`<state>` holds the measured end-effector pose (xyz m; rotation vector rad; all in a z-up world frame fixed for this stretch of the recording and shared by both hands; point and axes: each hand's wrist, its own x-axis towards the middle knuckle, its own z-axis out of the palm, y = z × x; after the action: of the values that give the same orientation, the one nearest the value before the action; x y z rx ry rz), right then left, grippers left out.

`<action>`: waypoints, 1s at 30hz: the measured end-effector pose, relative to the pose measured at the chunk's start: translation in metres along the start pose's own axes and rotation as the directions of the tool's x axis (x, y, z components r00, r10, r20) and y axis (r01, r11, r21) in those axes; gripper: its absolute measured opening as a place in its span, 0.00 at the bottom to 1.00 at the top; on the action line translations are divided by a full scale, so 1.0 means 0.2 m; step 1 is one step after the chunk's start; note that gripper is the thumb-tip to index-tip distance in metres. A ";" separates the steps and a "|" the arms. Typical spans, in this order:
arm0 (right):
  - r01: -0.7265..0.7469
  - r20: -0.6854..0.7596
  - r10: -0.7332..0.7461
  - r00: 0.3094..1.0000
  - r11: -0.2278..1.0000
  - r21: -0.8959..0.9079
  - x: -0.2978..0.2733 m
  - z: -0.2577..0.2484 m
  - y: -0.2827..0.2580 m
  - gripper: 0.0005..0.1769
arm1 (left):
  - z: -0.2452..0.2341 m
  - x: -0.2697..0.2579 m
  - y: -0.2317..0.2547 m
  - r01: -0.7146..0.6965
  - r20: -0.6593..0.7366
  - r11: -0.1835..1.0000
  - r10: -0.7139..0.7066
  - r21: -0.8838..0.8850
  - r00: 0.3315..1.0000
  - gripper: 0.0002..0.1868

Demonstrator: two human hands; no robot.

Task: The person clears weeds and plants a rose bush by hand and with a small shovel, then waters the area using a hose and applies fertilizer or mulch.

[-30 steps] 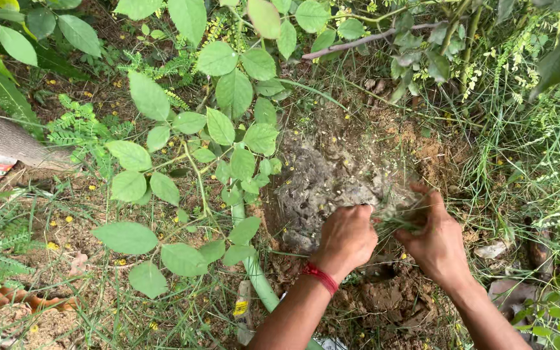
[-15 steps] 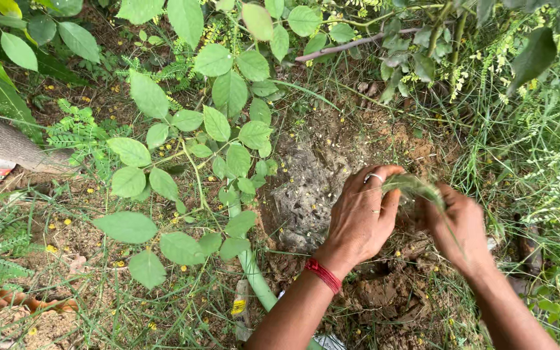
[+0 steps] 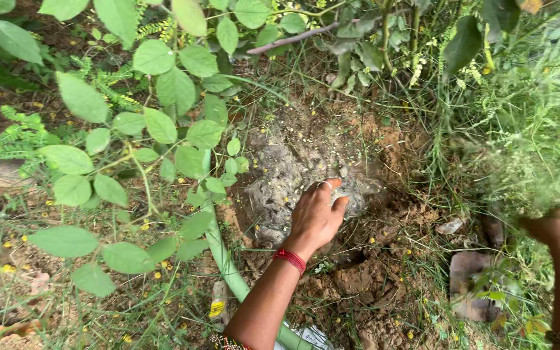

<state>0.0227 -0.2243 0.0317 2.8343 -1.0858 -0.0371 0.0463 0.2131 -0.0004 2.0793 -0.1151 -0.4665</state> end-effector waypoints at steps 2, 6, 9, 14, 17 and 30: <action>-0.005 0.037 0.013 0.999 0.980 -0.199 -0.10 -0.06 -0.06 0.33 | 0.03 0.04 -0.02 0.017 -0.022 0.998 -0.016 0.066 1.000 0.24; 0.184 0.179 -0.125 0.976 0.914 -0.361 -0.40 -0.29 -0.37 0.37 | 0.13 0.17 -0.12 -0.212 -0.183 0.957 0.249 0.199 0.951 0.23; 0.424 0.467 -0.264 0.844 0.862 -0.278 -0.57 -0.42 -0.67 0.37 | 0.18 0.26 -0.15 -0.233 -0.163 0.903 0.307 0.361 0.938 0.23; 0.628 0.440 -0.661 0.608 0.740 0.242 -0.52 -0.25 -1.07 0.31 | 0.20 0.47 -0.20 -0.278 -0.092 0.894 0.329 0.352 0.940 0.28; 0.581 0.286 -0.697 0.658 0.711 0.395 -0.24 0.03 -1.26 0.37 | 0.21 0.64 -0.19 -0.269 -0.173 0.868 0.367 0.418 0.914 0.29; 0.493 0.194 -0.628 0.754 0.736 0.463 0.48 0.65 -1.38 0.35 | 0.37 1.11 -0.18 -0.198 -0.111 0.937 0.238 0.288 0.965 0.29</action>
<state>0.2706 -0.0958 -0.1268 3.5109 -0.1927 -0.4242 0.2196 0.1129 -0.1269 2.3311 -0.3385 -0.1690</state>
